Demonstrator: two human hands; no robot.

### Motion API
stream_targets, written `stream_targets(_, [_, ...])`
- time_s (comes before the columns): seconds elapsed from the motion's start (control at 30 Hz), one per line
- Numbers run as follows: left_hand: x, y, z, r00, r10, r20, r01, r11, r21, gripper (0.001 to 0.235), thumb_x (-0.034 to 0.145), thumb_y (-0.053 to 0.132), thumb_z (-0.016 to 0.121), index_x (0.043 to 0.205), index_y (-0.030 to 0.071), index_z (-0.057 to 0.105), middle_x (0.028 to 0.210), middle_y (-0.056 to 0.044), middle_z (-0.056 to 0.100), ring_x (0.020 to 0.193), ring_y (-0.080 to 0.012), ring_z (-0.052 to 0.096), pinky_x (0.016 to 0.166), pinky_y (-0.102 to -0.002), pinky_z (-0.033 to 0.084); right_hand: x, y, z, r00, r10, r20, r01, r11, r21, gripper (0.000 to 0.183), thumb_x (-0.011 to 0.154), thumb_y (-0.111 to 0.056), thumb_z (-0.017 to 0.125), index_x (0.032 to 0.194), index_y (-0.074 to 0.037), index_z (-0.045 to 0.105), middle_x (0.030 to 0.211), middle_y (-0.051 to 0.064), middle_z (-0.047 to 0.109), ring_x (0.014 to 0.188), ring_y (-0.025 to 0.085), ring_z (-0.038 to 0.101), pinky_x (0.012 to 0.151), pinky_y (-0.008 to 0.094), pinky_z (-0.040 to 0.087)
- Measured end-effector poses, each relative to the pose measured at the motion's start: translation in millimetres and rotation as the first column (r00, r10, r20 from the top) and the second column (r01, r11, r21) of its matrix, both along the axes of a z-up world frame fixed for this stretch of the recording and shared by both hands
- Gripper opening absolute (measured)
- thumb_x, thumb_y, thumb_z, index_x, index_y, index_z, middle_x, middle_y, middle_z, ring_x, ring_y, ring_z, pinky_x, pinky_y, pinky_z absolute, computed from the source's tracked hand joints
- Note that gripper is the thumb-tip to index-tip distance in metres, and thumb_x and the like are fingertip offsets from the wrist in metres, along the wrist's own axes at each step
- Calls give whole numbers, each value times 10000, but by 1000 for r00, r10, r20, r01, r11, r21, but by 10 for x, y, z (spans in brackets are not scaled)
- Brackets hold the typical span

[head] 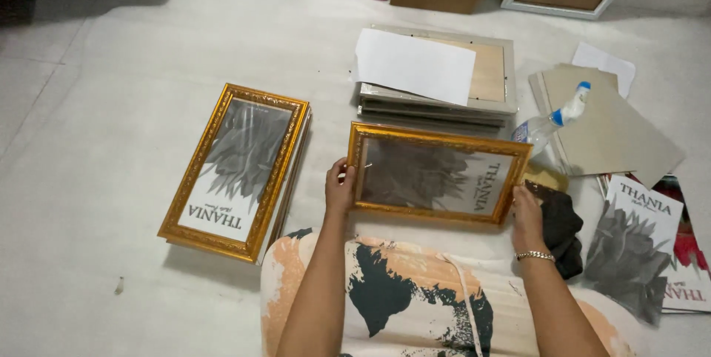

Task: The recorder is cleaning and dusting glass surfaces and frames of several picture frames using a black cloth and a wooden-handled brush.

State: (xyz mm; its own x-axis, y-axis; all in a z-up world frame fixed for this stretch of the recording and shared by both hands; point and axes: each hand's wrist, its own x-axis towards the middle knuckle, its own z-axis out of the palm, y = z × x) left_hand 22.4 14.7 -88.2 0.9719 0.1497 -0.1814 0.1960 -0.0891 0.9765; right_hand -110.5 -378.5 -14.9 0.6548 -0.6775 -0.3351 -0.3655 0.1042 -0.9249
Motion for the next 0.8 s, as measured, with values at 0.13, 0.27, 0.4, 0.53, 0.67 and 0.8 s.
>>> stream_targets(0.13, [-99, 10, 572, 999, 8, 40, -9, 1000, 13, 282, 1039, 305, 631, 1317, 280, 665, 1241, -60, 589, 1155, -323, 580, 996, -442, 508, 19, -144, -150, 983, -11, 185, 2, 999, 47, 526, 1041, -334, 576, 1464, -46, 453, 1336, 84, 426, 1174, 287, 469, 1046, 504, 431])
stream_targets(0.27, [-184, 53, 641, 989, 30, 144, -9, 990, -142, 303, 1021, 199, 630, 1319, 185, 681, 1280, -120, 532, 1128, -321, 630, 981, -417, 533, 35, -277, -329, 963, -60, 264, -2, 974, 227, 309, 1058, -322, 581, 1317, -154, 580, 1265, 18, 561, 1113, 278, 612, 1028, 420, 529])
stream_targets(0.4, [-189, 86, 543, 996, 68, 59, -53, 973, -226, 326, 990, 126, 633, 1300, 186, 715, 1247, -146, 514, 1166, -333, 624, 1019, -415, 532, 19, -343, -229, 962, -110, 249, 12, 932, 363, 259, 1041, -286, 635, 1265, -159, 655, 1197, 58, 664, 1065, 341, 698, 989, 481, 596])
stream_targets(0.53, [-284, 100, 796, 989, 118, -89, -145, 886, -440, 449, 997, 196, 545, 1432, 94, 587, 1353, -246, 443, 1228, -378, 572, 1084, -457, 485, -128, -397, -31, 982, -7, 187, -47, 957, 285, 245, 1084, -280, 593, 1196, -66, 637, 1149, 189, 656, 1026, 401, 689, 948, 552, 586])
stream_targets(0.67, [-173, 286, 40, 962, 11, -273, -109, 933, -343, 737, 988, 536, 637, 1495, 20, 498, 1466, -297, 465, 1429, -416, 425, 1208, -487, 319, -240, -377, 271, 983, 125, -135, -73, 940, 333, 353, 1013, -409, 677, 962, -60, 664, 801, 43, 638, 614, 159, 668, 540, 258, 560])
stream_targets(0.8, [-153, 336, -362, 906, -89, -413, -72, 931, -359, 871, 862, 629, 780, 1425, -4, 578, 1475, -280, 516, 1447, -387, 400, 1219, -513, 259, -323, -420, 213, 961, 109, -255, -30, 956, 293, 324, 954, -123, 609, 1273, -119, 669, 1385, 1, 639, 1256, 156, 580, 994, 281, 474])
